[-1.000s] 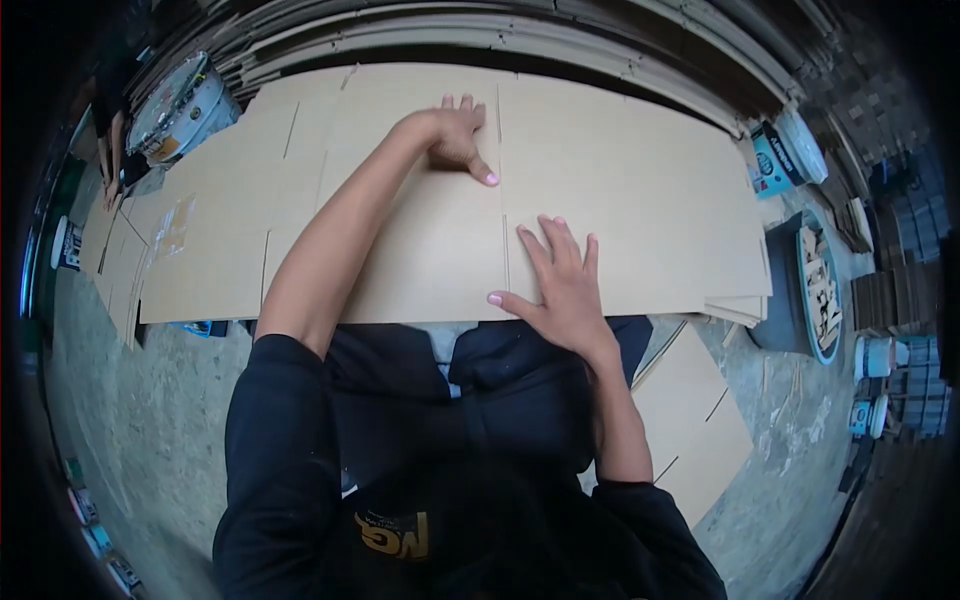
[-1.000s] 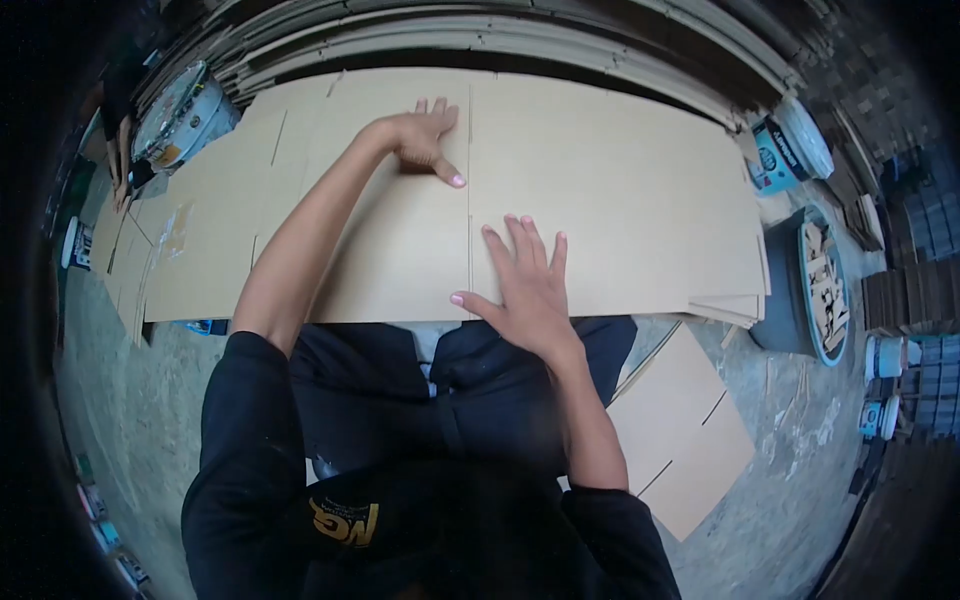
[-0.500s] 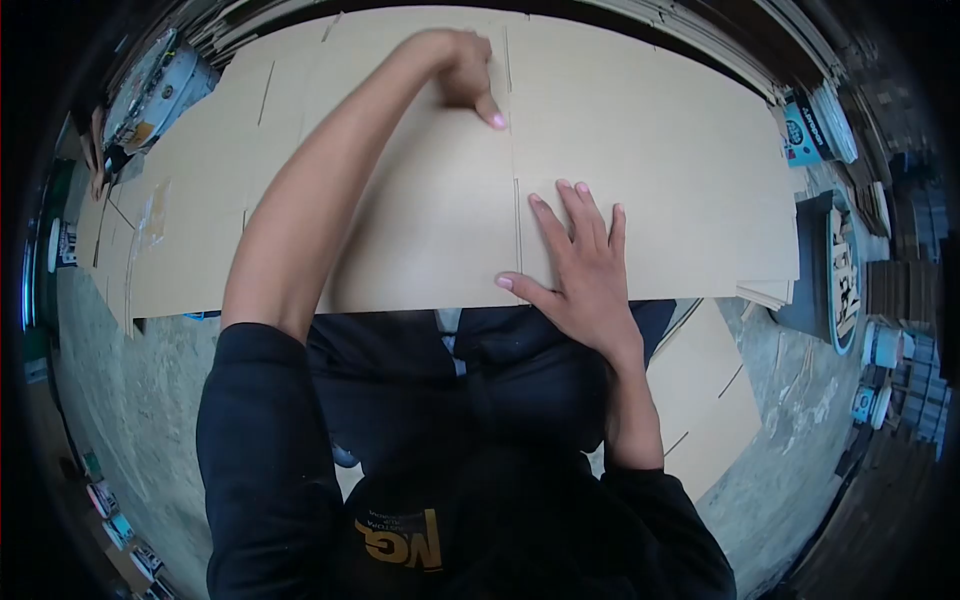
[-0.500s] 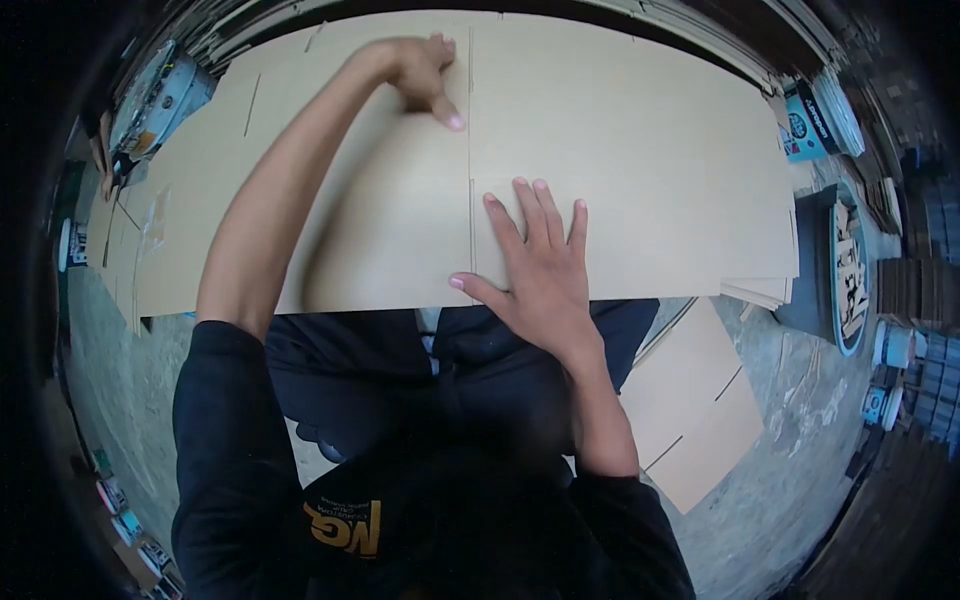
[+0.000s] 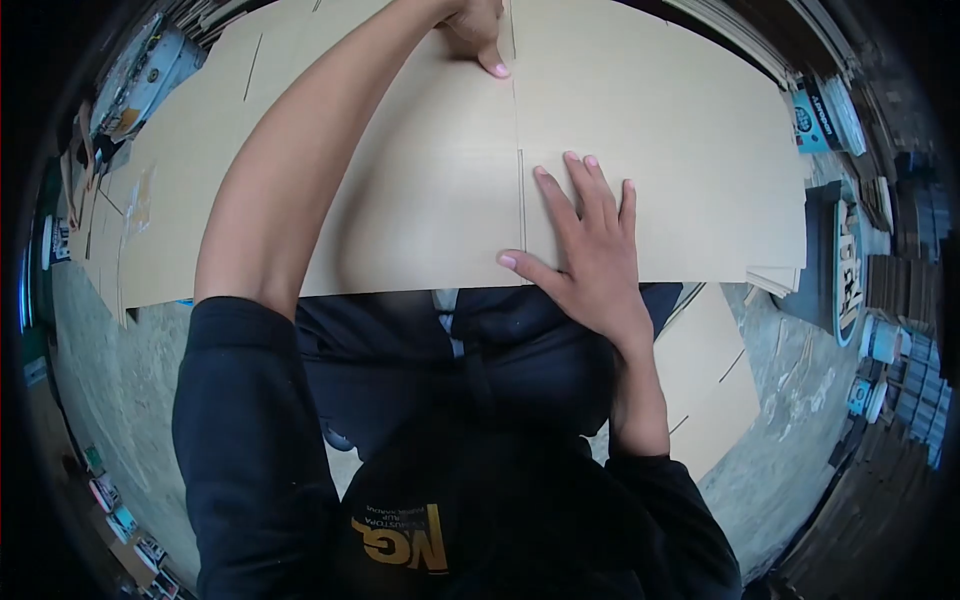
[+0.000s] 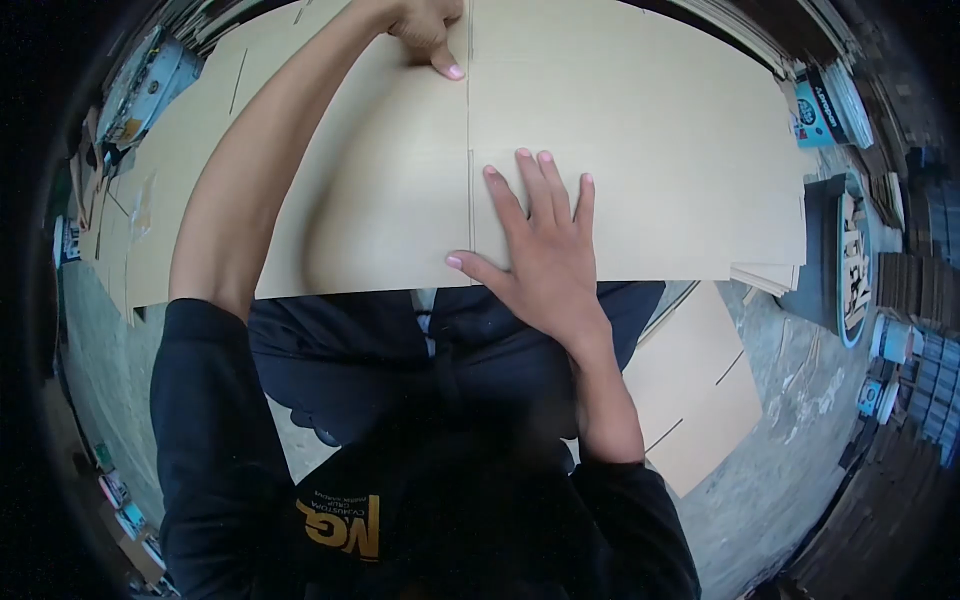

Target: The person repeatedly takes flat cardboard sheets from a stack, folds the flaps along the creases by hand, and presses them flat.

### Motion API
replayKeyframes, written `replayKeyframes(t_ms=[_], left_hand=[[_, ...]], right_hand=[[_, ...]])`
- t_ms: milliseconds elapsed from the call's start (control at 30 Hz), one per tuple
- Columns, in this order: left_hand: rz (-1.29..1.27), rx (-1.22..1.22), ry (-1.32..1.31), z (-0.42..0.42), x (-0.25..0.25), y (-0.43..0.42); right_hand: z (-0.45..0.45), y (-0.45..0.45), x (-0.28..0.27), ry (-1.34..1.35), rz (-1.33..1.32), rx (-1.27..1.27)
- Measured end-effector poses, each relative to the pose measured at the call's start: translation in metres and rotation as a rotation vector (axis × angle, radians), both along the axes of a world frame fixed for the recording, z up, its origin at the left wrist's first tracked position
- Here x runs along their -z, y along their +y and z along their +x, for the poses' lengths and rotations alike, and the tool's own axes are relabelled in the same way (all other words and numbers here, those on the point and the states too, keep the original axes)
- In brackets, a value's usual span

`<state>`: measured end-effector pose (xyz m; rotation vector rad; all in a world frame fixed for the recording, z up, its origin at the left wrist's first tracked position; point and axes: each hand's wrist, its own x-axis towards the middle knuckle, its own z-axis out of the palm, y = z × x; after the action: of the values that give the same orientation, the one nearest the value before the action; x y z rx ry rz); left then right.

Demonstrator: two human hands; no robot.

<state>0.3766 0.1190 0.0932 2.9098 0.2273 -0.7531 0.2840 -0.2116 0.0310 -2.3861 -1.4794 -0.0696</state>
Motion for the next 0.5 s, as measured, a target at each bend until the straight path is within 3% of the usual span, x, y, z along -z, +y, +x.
replayKeyframes(t_ms=[133, 300, 500], left_hand=[[-0.027, -0.055, 0.123, 0.013, 0.009, -0.002], [-0.076, 0.06, 0.192, 0.027, 0.024, -0.004], [-0.121, -0.028, 0.056, 0.003, 0.006, 0.008]], right_hand=[[-0.004, -0.001, -0.001, 0.012, -0.015, 0.0], [-0.003, 0.0, -0.001, 0.02, -0.009, 0.003], [-0.004, -0.001, -0.001, 0.025, -0.024, 0.007]])
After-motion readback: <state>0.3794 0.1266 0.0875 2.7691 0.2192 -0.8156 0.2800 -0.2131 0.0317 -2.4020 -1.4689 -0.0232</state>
